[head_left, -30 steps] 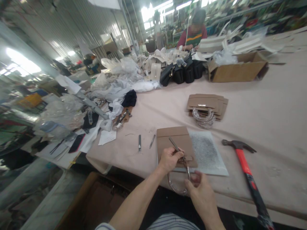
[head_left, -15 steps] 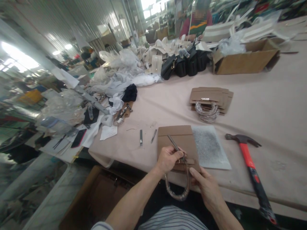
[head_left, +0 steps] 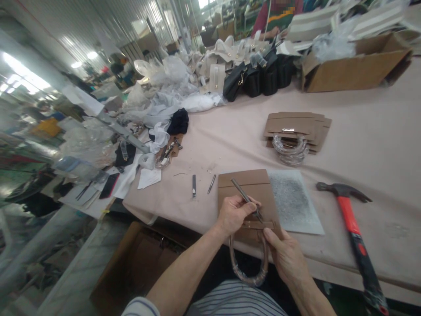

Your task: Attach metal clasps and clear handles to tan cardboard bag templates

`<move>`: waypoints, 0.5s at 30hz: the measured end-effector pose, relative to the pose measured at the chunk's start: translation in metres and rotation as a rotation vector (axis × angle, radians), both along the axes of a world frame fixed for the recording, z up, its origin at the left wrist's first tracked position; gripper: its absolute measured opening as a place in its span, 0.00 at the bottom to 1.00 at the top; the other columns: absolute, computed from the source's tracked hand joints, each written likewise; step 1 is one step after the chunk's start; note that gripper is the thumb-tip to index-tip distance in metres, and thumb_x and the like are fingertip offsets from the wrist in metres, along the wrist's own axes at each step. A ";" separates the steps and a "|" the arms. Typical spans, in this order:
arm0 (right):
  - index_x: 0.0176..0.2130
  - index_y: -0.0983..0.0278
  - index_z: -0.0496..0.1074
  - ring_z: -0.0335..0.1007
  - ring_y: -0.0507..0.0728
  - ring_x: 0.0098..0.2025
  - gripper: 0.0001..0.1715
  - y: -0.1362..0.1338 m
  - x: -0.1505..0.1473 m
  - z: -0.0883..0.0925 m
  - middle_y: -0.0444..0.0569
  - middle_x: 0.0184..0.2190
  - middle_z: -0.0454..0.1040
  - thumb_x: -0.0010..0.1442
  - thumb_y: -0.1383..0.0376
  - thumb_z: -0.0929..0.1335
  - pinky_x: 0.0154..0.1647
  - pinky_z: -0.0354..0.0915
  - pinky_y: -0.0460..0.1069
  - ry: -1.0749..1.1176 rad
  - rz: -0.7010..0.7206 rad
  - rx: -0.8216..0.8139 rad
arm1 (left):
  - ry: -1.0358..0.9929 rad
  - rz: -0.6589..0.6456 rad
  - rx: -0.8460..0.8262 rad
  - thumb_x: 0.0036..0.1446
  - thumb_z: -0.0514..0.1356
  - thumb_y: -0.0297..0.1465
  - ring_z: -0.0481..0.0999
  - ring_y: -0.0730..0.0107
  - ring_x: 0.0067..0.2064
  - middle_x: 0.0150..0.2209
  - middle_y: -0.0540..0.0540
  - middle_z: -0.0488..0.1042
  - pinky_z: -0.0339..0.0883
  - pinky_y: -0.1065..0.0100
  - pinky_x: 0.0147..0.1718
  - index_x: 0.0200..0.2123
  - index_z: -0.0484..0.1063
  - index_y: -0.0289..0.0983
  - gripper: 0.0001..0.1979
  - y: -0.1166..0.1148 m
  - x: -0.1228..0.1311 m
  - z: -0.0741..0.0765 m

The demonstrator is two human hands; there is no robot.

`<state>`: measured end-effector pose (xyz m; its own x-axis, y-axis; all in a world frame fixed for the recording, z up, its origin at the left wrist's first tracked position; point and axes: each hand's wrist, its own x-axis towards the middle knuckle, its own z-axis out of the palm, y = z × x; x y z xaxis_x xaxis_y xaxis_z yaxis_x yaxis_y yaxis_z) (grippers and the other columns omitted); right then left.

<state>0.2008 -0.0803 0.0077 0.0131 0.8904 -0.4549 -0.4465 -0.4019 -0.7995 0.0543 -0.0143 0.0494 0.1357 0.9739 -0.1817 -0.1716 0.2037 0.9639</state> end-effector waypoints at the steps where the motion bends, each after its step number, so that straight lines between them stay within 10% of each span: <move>1: 0.40 0.62 0.81 0.76 0.69 0.46 0.29 0.001 0.001 0.001 0.55 0.39 0.81 0.42 0.48 0.81 0.54 0.69 0.64 0.024 0.012 0.011 | -0.016 0.007 0.014 0.51 0.71 0.44 0.78 0.68 0.35 0.35 0.41 0.82 0.73 0.68 0.40 0.35 0.82 0.32 0.19 0.001 -0.001 -0.001; 15: 0.36 0.60 0.82 0.76 0.69 0.45 0.22 0.016 0.001 0.006 0.54 0.36 0.81 0.43 0.51 0.81 0.53 0.70 0.65 0.162 0.122 0.102 | -0.059 0.034 0.003 0.50 0.72 0.47 0.81 0.61 0.40 0.37 0.38 0.83 0.75 0.63 0.44 0.36 0.82 0.31 0.23 0.002 -0.007 0.012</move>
